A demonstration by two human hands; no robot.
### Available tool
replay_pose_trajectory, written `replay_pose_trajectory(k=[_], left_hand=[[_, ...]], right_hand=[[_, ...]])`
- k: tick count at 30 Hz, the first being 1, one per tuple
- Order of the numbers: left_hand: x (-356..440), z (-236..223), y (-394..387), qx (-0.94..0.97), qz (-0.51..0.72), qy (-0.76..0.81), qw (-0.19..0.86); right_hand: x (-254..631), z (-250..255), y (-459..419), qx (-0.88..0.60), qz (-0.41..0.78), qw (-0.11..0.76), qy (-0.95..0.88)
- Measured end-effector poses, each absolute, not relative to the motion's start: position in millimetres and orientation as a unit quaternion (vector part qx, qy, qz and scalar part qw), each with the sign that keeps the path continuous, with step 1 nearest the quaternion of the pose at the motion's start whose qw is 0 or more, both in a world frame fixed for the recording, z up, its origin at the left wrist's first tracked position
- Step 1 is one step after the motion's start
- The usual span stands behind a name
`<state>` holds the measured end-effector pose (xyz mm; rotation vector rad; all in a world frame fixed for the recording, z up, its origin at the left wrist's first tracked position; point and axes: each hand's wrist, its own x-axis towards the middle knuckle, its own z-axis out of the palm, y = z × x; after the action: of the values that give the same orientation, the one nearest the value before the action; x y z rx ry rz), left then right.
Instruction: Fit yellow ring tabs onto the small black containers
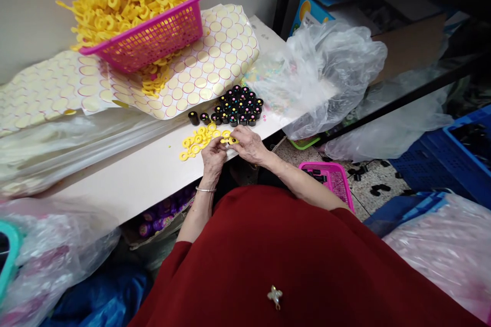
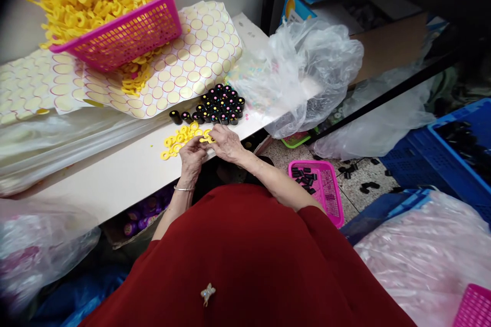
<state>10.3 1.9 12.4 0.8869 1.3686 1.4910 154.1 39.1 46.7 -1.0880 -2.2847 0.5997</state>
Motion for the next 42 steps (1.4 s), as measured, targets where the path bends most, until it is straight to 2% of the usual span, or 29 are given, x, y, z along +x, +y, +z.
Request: replay_pose_trajectory(k=[4, 9, 14, 20, 27, 33, 39, 42], left_hand=[[10, 21, 1, 0.288, 0.651, 0.523, 0.468], [20, 29, 8, 0.282, 0.629, 0.557, 0.463], [26, 30, 14, 0.337, 0.609, 0.583, 0.420], [24, 33, 16, 0.323, 0.588, 0.607, 0.425], [25, 27, 15, 0.398, 0.551, 0.624, 0.385], [26, 20, 15, 0.421, 0.533, 0.640, 0.359], [32, 16, 9, 0.428, 0.549, 0.649, 0.307], [33, 14, 11, 0.422, 0.548, 0.653, 0.309]], right_hand=[[153, 48, 39, -0.405, 0.204, 0.252, -0.855], [151, 49, 41, -0.403, 0.208, 0.253, -0.855], [150, 39, 47, -0.386, 0.315, 0.308, -0.811], [148, 23, 48, -0.374, 0.424, 0.400, -0.721], [142, 18, 45, -0.426, 0.517, 0.452, -0.589], [138, 19, 44, -0.474, 0.519, 0.430, -0.566], [138, 22, 36, -0.477, 0.595, 0.381, -0.523], [137, 19, 35, -0.475, 0.596, 0.381, -0.524]])
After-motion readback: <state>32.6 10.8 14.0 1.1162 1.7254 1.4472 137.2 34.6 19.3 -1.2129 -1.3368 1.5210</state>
